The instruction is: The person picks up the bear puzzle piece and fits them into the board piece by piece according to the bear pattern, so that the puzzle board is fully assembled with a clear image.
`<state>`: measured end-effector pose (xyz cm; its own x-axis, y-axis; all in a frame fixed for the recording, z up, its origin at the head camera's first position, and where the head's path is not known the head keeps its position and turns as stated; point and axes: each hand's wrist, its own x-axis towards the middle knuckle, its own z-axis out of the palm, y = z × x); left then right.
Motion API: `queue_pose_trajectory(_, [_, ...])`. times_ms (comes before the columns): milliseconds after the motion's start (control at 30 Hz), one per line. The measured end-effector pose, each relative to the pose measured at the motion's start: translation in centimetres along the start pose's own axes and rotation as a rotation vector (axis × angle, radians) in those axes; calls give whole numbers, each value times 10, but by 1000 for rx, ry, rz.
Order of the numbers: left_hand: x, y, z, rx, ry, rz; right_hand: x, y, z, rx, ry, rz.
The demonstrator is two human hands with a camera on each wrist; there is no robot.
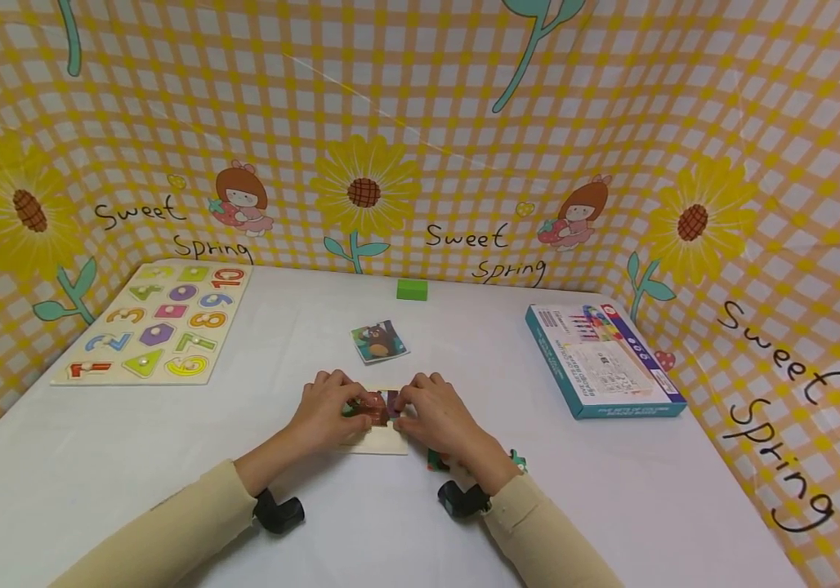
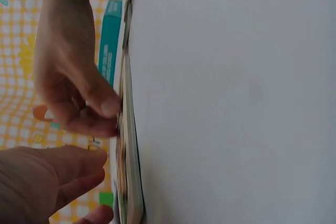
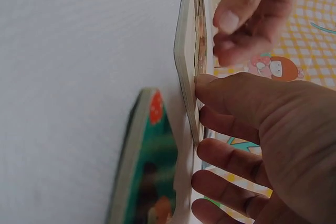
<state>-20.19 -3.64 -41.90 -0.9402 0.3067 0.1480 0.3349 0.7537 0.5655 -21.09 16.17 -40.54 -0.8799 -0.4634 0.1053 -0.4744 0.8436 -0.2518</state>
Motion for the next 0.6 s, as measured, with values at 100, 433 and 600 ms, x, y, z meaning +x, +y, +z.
queue_pose_trajectory(100, [-4, -9, -8, 3, -13, -19, 0, 0, 0, 4, -6, 8])
queue_pose_trajectory(433, [-24, -33, -22, -67, -82, -14, 2, 1, 2, 10, -12, 16])
queue_pose_trajectory(600, [-31, -34, -24, -90, -100, -9, 1, 1, 3, 27, -24, 29])
